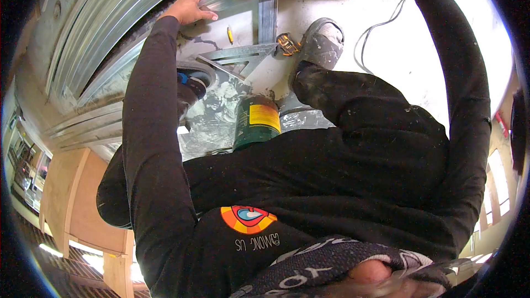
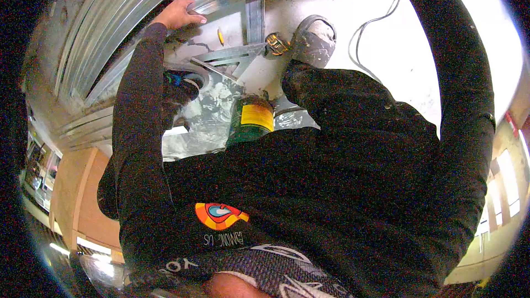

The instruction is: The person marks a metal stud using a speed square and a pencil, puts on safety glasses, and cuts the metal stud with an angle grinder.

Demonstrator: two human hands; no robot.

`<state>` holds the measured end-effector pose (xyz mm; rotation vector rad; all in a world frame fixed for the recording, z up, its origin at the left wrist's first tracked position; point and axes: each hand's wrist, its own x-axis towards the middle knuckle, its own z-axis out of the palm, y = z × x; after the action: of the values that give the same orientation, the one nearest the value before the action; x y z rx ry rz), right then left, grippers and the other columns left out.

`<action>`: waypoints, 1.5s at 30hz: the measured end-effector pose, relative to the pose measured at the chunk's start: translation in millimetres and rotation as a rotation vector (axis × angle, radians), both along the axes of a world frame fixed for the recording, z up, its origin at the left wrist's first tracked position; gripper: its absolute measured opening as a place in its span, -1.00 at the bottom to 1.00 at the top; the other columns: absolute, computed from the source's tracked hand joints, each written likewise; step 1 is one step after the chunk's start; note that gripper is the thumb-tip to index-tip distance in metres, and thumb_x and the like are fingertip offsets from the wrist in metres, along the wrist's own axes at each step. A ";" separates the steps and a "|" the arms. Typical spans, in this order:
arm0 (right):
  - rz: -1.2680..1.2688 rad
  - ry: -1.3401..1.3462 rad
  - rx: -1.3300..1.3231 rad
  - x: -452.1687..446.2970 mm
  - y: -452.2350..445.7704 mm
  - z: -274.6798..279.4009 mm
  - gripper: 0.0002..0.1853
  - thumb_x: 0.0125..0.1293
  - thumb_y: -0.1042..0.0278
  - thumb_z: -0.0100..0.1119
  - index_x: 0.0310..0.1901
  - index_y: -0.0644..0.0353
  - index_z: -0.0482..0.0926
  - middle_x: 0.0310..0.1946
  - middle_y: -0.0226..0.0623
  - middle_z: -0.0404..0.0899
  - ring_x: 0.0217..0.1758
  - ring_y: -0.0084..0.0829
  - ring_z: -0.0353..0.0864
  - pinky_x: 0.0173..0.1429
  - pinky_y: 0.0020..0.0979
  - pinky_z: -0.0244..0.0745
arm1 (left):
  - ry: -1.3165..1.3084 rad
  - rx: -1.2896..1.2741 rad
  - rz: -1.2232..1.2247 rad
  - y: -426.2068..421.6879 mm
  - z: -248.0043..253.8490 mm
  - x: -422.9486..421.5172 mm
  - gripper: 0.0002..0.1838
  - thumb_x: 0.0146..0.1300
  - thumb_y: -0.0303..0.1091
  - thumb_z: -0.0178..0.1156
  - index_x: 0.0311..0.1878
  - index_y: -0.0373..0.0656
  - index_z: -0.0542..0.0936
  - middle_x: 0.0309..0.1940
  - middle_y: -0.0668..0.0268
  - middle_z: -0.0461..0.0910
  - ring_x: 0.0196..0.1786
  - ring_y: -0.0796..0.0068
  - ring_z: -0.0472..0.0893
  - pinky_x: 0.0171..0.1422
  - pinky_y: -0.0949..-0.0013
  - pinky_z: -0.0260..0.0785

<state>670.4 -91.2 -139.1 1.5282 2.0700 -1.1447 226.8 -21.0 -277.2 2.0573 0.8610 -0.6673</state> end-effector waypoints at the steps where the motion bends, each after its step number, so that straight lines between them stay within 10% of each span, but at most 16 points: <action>1: 0.012 -0.009 -0.009 0.3 0.4 -0.5 -0.28 -0.10 0.33 0.44 0.23 0.04 0.51 -0.39 -0.22 0.68 -0.38 -0.27 0.62 -0.25 -0.19 0.51 | 0.053 -0.073 0.001 1.3 4.2 2.8 -0.06 -0.12 0.20 0.56 0.21 -0.36 0.60 0.19 -0.11 0.58 0.26 -0.02 0.55 0.38 0.14 0.37; 5: 0.018 -0.030 0.027 3.6 -0.1 -3.1 -0.26 -0.12 0.30 0.46 0.24 0.03 0.51 -0.39 -0.21 0.69 -0.38 -0.25 0.64 -0.25 -0.18 0.51 | 0.055 -0.104 0.021 1.1 2.5 1.1 -0.04 -0.12 0.20 0.56 0.22 -0.38 0.58 0.19 -0.11 0.57 0.28 -0.01 0.55 0.39 0.16 0.36; 7: -0.011 0.037 0.006 5.5 -0.4 -4.2 -0.23 -0.13 0.27 0.47 0.25 0.04 0.50 -0.38 -0.20 0.69 -0.38 -0.23 0.65 -0.24 -0.18 0.52 | -0.059 0.002 0.010 -1.8 -4.3 -3.9 -0.29 -0.05 0.08 0.57 0.04 -0.31 0.69 -0.10 0.02 0.72 -0.02 0.16 0.69 0.17 0.22 0.47; 29: 0.022 -0.068 0.016 -0.3 2.9 -1.2 -0.22 -0.12 0.30 0.46 0.28 0.02 0.49 -0.37 -0.17 0.70 -0.35 -0.20 0.67 -0.23 -0.15 0.54 | -0.067 0.088 -0.015 -1.5 -13.6 -7.7 -0.26 -0.05 0.15 0.53 0.04 -0.28 0.70 -0.13 0.02 0.72 -0.03 0.08 0.68 0.17 0.17 0.47; 31: 0.009 -0.042 0.010 -0.1 1.7 -1.4 -0.22 -0.12 0.31 0.46 0.27 0.02 0.49 -0.36 -0.19 0.70 -0.34 -0.20 0.67 -0.22 -0.15 0.54 | 0.074 -0.040 -0.009 2.0 -2.0 0.9 -0.06 -0.12 0.19 0.57 0.23 -0.33 0.59 0.17 -0.09 0.60 0.25 0.00 0.57 0.36 0.15 0.39; 45: 0.013 -0.046 -0.003 -1.3 2.7 -1.2 -0.22 -0.11 0.33 0.46 0.28 0.03 0.48 -0.32 -0.21 0.70 -0.31 -0.23 0.67 -0.20 -0.17 0.53 | -0.025 -0.043 0.008 -0.7 9.4 3.3 -0.28 -0.04 0.09 0.55 0.06 -0.29 0.69 -0.10 0.04 0.72 0.00 0.13 0.69 0.19 0.22 0.46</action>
<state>669.1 -88.5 -140.3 1.5234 2.0442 -1.0971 230.0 -21.7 -267.8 2.0185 0.8331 -0.6498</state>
